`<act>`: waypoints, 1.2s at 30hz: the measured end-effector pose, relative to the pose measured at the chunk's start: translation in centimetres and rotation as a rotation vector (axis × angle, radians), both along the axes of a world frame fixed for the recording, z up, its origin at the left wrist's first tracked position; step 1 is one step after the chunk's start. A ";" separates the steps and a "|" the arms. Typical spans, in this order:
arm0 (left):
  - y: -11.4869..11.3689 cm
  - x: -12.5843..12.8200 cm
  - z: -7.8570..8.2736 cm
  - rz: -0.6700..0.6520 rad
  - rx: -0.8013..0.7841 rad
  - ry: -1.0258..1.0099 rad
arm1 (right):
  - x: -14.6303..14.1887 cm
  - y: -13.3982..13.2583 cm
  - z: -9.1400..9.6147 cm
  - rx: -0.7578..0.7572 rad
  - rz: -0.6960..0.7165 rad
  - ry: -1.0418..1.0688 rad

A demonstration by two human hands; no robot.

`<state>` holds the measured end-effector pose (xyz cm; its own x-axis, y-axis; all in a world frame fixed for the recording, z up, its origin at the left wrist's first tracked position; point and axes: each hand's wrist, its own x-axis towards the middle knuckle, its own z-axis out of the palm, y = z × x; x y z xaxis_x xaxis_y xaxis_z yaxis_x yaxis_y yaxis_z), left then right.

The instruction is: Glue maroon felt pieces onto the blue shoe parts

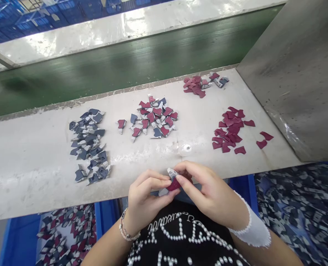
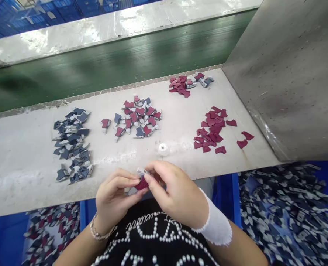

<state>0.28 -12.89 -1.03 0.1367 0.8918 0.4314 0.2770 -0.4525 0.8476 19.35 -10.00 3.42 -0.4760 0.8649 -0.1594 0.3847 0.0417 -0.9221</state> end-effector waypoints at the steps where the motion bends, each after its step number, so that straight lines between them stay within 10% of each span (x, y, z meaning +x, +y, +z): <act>1: 0.0 0.0 -0.2 0.003 -0.003 -0.012 | -0.2 -0.2 0.0 0.035 -0.005 -0.032; 13: -0.1 0.4 0.1 -0.061 -0.520 -0.170 | 0.1 0.3 0.3 0.308 0.244 -0.158; 21: 0.1 0.4 0.8 -0.102 -0.511 -0.163 | 0.9 1.4 0.9 0.358 0.436 -0.157; 36: -0.2 0.3 1.6 -0.098 -0.435 0.038 | 0.2 0.8 0.8 0.341 0.361 -0.114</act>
